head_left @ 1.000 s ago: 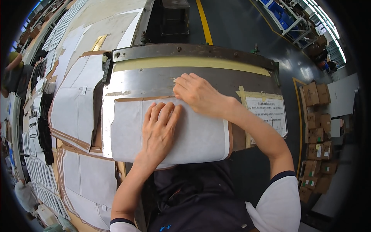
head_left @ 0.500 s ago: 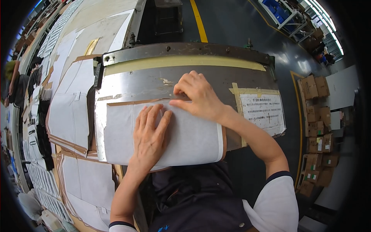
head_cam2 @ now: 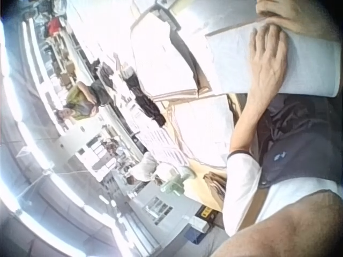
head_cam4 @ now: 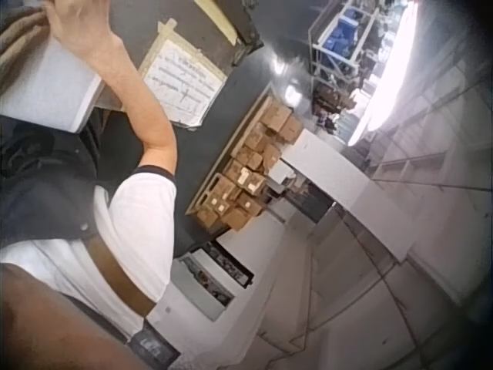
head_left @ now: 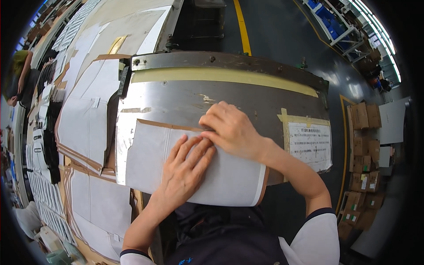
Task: Applying adhesive strips and folding the edges of large fabric/leather panels on a metal guide fixture.
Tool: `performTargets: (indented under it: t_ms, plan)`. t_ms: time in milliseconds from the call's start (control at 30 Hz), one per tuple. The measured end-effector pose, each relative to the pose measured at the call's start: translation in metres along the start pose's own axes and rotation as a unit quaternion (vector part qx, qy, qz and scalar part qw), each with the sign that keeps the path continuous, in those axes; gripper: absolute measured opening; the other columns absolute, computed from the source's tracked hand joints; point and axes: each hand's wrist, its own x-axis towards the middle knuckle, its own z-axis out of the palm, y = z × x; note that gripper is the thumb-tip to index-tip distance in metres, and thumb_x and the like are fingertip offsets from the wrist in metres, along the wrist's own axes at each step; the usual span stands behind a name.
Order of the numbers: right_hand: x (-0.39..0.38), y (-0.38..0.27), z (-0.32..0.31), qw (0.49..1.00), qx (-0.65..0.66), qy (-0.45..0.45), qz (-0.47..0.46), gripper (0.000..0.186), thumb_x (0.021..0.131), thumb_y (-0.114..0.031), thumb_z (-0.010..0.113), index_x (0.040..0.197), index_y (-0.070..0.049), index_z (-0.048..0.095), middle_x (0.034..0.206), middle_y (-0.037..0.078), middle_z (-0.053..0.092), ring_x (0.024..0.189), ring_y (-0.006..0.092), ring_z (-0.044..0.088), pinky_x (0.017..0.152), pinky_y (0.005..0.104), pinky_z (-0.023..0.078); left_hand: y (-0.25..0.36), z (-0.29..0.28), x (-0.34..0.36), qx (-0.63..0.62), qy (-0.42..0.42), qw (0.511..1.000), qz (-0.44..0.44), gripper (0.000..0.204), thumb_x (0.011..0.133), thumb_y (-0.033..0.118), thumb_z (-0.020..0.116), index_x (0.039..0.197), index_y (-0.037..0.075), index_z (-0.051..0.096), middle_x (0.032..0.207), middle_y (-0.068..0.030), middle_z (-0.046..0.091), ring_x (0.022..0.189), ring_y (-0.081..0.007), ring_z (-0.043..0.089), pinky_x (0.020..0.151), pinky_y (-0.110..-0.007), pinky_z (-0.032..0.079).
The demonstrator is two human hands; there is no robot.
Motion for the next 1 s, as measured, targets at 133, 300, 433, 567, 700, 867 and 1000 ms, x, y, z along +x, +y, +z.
performTargets:
  t_ms: [133,300,433,567,700,867,1000]
  plan:
    - [0.008,0.003,0.009,0.995,-0.05,-0.02,-0.088,0.015,0.085,-0.012,0.073,0.093,-0.006,0.062,0.091,0.007,0.059,0.085,0.0248,0.063,0.068,0.0352,0.053,0.0,-0.003,-0.003,-0.02,-0.006,1.0,0.005,0.053,0.077,0.004,0.069,0.13,0.001,0.065,0.136,-0.012,0.062,0.131,-0.0312,0.056,0.118,-0.052,0.039]
    - [0.015,0.005,0.013,0.996,-0.031,-0.017,-0.082,0.019,0.082,-0.009,0.077,0.095,-0.005,0.064,0.089,0.008,0.06,0.074,0.0235,0.062,0.058,0.033,0.051,-0.001,-0.003,-0.003,-0.03,-0.012,0.999,0.004,0.054,0.076,0.004,0.069,0.129,0.001,0.066,0.134,-0.0127,0.064,0.131,-0.0318,0.057,0.118,-0.052,0.039]
    - [0.019,-0.001,0.019,0.999,0.038,0.006,0.033,0.017,0.083,-0.01,0.076,0.091,-0.004,0.062,0.089,0.007,0.06,0.073,0.0236,0.063,0.058,0.0344,0.052,-0.001,-0.002,-0.005,-0.035,-0.008,0.999,0.002,0.054,0.075,0.004,0.07,0.129,0.0,0.066,0.134,-0.0128,0.063,0.132,-0.0323,0.057,0.119,-0.052,0.038]
    - [0.024,-0.004,0.022,0.997,0.04,0.07,-0.009,0.014,0.084,-0.007,0.074,0.087,-0.005,0.061,0.086,0.006,0.06,0.069,0.0232,0.062,0.057,0.0359,0.052,-0.001,-0.003,-0.003,-0.036,-0.006,0.999,0.002,0.055,0.074,0.004,0.07,0.129,0.0,0.067,0.133,-0.013,0.064,0.132,-0.0332,0.057,0.119,-0.052,0.038]
    - [0.028,-0.001,0.028,0.998,0.007,0.024,-0.055,0.014,0.084,-0.005,0.073,0.087,-0.004,0.06,0.083,0.007,0.057,0.07,0.0234,0.062,0.059,0.0362,0.053,0.0,-0.002,-0.005,-0.044,-0.005,0.999,0.003,0.055,0.072,0.004,0.071,0.128,0.0,0.067,0.132,-0.013,0.064,0.131,-0.0341,0.057,0.119,-0.052,0.039]
    - [0.026,-0.009,0.033,0.997,0.04,0.06,0.016,0.014,0.085,-0.005,0.073,0.086,-0.004,0.059,0.082,0.008,0.056,0.073,0.0237,0.063,0.061,0.0363,0.052,-0.002,0.0,-0.006,-0.058,0.005,0.998,0.002,0.055,0.072,0.003,0.07,0.127,0.0,0.068,0.13,-0.0132,0.064,0.13,-0.0345,0.057,0.119,-0.053,0.038]
    - [0.014,-0.012,0.017,0.999,0.032,0.027,0.007,0.013,0.085,-0.005,0.073,0.09,-0.003,0.061,0.087,0.009,0.057,0.079,0.0256,0.062,0.064,0.0373,0.052,-0.002,-0.004,-0.005,-0.06,0.019,0.998,0.001,0.056,0.07,-0.002,0.069,0.127,-0.001,0.067,0.13,-0.0149,0.064,0.128,-0.0352,0.059,0.114,-0.05,0.044]
